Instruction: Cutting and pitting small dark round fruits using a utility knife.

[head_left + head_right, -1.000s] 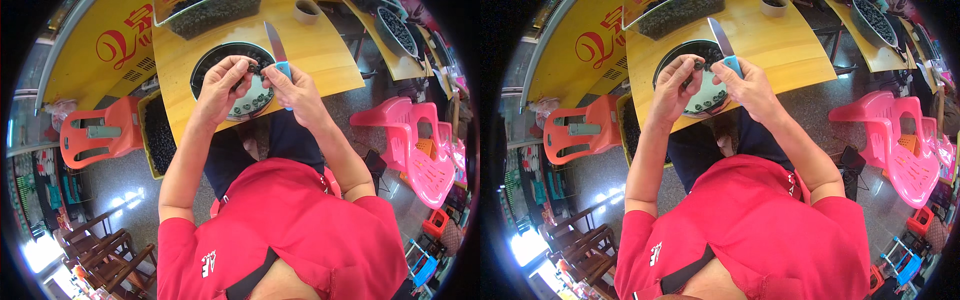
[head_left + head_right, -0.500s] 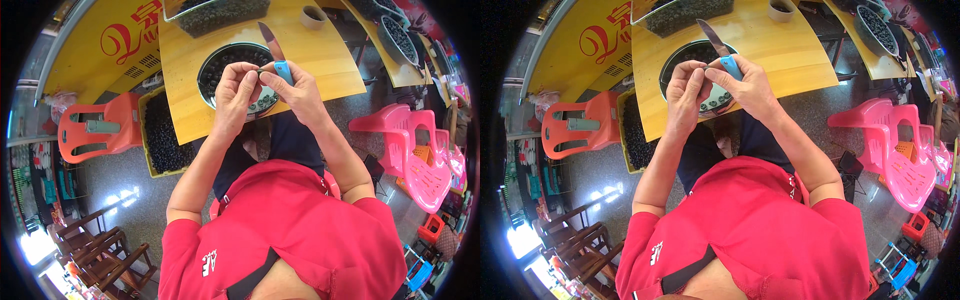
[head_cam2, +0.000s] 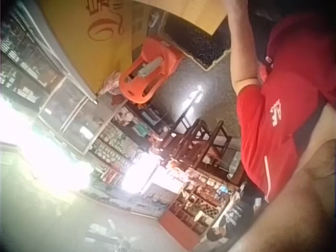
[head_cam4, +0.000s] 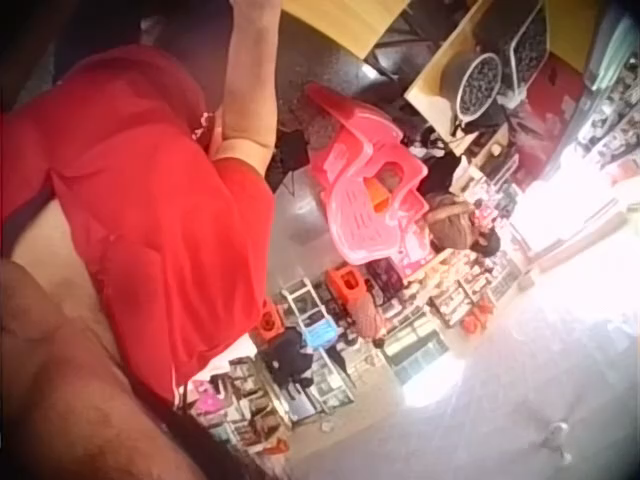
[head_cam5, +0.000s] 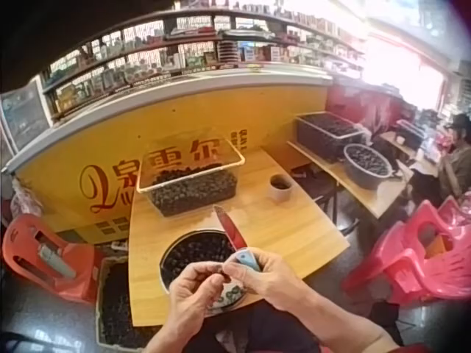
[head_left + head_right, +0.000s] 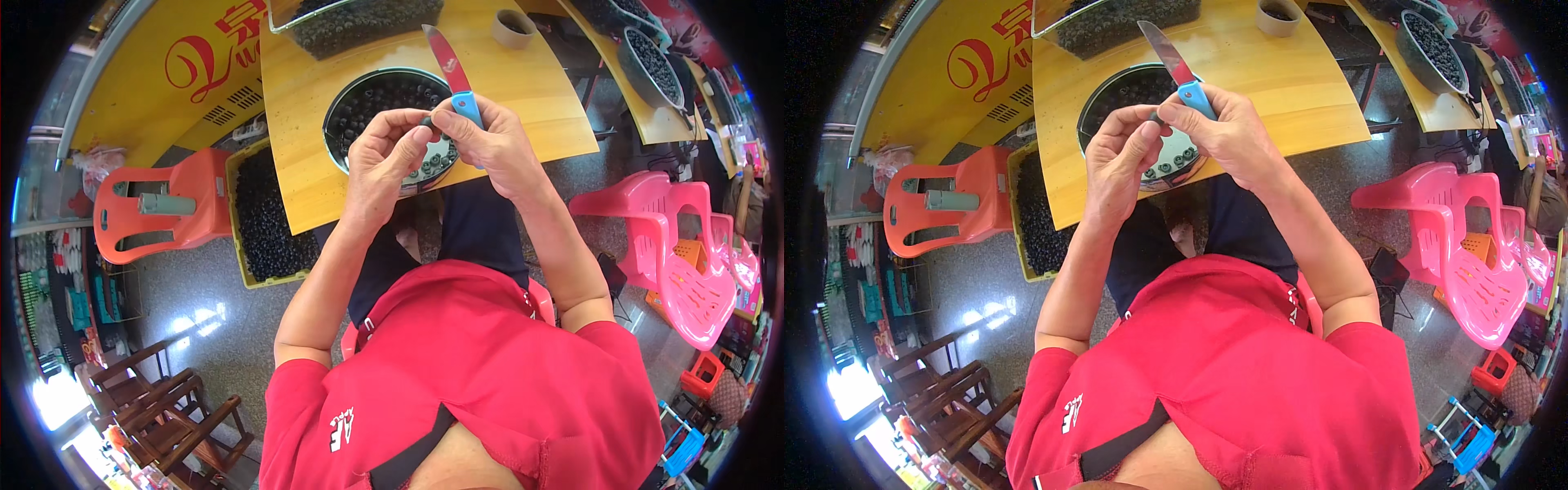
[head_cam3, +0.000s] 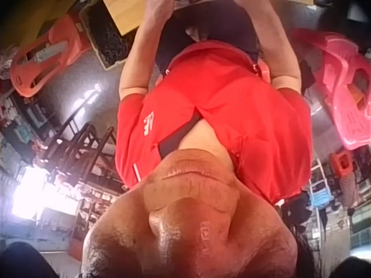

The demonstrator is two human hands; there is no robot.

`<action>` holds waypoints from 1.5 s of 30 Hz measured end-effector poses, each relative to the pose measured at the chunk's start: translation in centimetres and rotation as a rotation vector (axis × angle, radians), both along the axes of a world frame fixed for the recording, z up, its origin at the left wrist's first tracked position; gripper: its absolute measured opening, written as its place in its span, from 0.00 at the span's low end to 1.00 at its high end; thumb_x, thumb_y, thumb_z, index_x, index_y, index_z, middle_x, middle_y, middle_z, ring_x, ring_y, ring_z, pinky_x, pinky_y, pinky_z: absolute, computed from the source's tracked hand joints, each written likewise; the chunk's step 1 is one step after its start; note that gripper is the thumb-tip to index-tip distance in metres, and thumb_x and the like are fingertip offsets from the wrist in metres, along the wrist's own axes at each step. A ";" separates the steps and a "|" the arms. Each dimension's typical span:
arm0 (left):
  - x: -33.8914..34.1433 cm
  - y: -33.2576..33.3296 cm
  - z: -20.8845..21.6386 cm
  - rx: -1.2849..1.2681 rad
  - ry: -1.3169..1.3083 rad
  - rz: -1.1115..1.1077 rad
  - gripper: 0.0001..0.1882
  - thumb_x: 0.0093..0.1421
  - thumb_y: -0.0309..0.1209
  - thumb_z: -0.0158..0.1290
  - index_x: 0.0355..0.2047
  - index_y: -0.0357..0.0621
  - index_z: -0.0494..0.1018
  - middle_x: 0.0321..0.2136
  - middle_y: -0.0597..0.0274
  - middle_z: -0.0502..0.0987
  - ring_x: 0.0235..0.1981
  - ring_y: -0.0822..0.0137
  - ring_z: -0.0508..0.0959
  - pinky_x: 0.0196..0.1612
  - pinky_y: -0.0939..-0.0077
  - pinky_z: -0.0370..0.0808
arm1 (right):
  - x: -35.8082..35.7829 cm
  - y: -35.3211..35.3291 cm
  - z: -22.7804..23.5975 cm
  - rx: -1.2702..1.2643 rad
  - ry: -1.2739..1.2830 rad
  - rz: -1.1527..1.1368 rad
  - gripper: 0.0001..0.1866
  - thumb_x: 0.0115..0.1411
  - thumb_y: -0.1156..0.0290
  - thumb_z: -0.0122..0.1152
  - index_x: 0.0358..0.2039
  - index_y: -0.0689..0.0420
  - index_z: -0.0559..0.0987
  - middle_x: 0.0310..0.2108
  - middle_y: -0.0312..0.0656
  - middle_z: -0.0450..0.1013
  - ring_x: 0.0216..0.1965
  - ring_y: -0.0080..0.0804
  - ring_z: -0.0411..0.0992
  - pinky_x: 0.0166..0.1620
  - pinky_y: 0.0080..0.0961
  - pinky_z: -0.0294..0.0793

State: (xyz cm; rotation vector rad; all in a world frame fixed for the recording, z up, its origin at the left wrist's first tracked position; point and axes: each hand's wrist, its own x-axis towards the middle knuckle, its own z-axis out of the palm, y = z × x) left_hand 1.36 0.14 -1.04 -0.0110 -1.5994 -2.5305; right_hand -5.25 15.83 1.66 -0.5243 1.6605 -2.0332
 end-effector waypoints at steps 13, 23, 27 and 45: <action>0.7 0.7 0.8 -0.160 -0.063 0.136 0.12 0.60 0.27 0.57 0.43 0.36 0.75 0.29 0.67 0.77 0.22 0.83 0.64 0.25 0.90 0.60 | 0.2 -0.2 0.2 0.007 0.045 -0.014 0.10 0.60 0.64 0.62 0.35 0.57 0.77 0.20 0.26 0.66 0.19 0.10 0.57 0.20 0.10 0.52; 1.0 0.1 0.0 0.030 -0.048 0.091 0.10 0.61 0.25 0.54 0.43 0.37 0.73 0.31 0.66 0.76 0.25 0.82 0.65 0.27 0.90 0.62 | 0.5 -0.3 -1.0 0.062 0.285 -0.105 0.10 0.61 0.65 0.60 0.35 0.59 0.77 0.23 0.30 0.69 0.21 0.16 0.65 0.22 0.15 0.61; 0.9 0.0 -0.1 0.114 -0.013 0.111 0.10 0.61 0.27 0.55 0.42 0.39 0.72 0.28 0.69 0.74 0.24 0.82 0.65 0.26 0.90 0.62 | 0.5 0.1 -1.9 0.267 0.934 -0.224 0.09 0.59 0.70 0.61 0.35 0.62 0.76 0.26 0.41 0.73 0.24 0.31 0.72 0.27 0.23 0.69; 1.2 -0.4 -0.4 -0.047 0.008 0.166 0.08 0.61 0.29 0.56 0.39 0.42 0.71 0.32 0.72 0.73 0.29 0.84 0.67 0.31 0.91 0.63 | 0.7 0.4 -1.5 0.497 1.072 -0.242 0.06 0.55 0.72 0.62 0.33 0.60 0.76 0.26 0.43 0.73 0.25 0.42 0.73 0.26 0.31 0.71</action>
